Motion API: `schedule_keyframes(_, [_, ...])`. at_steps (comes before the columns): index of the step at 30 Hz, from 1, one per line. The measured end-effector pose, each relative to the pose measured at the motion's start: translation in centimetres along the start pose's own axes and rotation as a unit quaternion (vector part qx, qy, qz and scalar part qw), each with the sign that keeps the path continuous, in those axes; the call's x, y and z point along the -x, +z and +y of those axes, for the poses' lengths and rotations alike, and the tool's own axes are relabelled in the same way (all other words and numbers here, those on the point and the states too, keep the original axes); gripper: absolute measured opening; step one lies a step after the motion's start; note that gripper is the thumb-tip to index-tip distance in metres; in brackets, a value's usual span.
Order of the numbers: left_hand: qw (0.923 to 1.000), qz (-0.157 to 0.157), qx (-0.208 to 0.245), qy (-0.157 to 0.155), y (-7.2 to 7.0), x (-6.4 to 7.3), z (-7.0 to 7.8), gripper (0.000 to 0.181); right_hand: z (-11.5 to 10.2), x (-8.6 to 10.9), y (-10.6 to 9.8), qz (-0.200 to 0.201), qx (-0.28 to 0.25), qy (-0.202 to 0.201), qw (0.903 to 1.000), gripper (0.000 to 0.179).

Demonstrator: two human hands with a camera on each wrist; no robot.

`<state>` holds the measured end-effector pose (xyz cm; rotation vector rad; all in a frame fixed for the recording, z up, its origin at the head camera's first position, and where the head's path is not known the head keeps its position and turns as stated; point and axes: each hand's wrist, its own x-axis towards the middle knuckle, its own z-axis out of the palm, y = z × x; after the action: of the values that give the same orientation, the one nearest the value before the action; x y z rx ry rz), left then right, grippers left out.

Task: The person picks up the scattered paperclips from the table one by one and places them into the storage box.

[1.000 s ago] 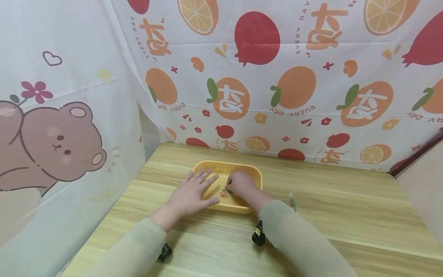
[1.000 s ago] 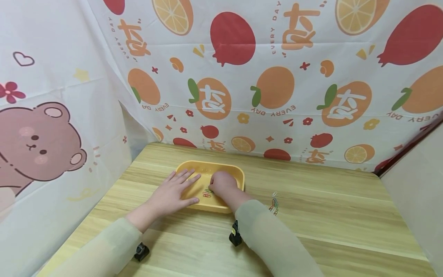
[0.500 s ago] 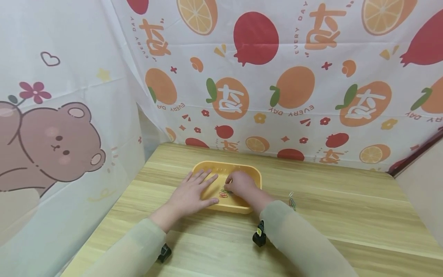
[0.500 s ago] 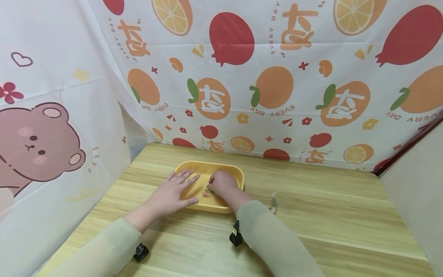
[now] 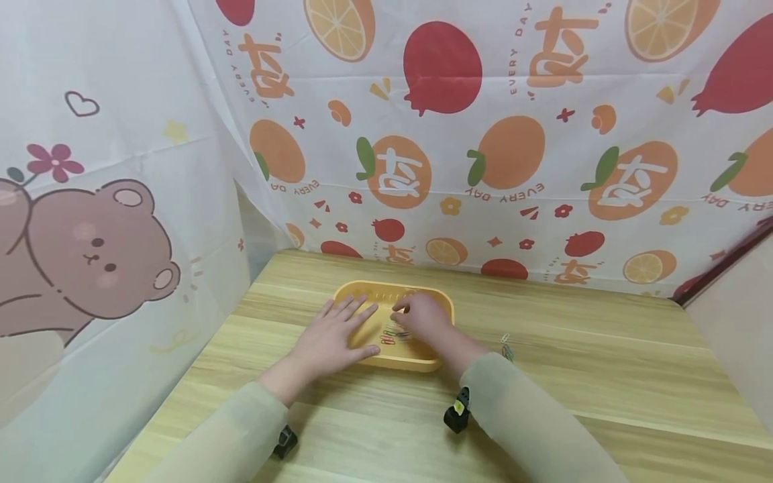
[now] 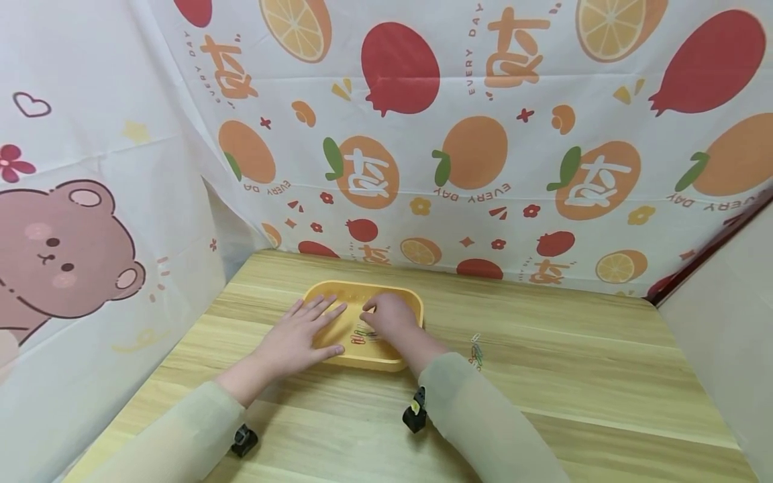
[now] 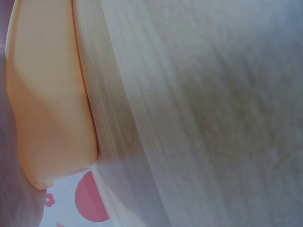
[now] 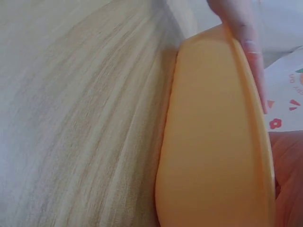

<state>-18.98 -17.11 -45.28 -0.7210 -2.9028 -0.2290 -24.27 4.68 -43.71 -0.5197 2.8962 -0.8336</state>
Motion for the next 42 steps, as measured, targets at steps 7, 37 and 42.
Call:
schedule_keyframes(7, [1.0000, -0.001, 0.002, -0.002, -0.2, 0.0, 0.1, 0.080, 0.2, 0.9, -1.1, 0.039, -0.029, -0.001, 0.9988, 0.020])
schedule_keyframes(37, [1.0000, 0.000, -0.002, 0.002, -0.1, 0.1, 0.1, 0.083, 7.1, 6.5, -5.3, 0.104, -0.112, 0.095, 0.9837, 0.028])
schedule_keyframes(42, [1.0000, -0.001, -0.001, 0.002, -0.2, 0.1, 0.1, 0.083, 10.0, 7.7, -5.8, 0.113, -0.107, 0.099, 0.9828, 0.030])
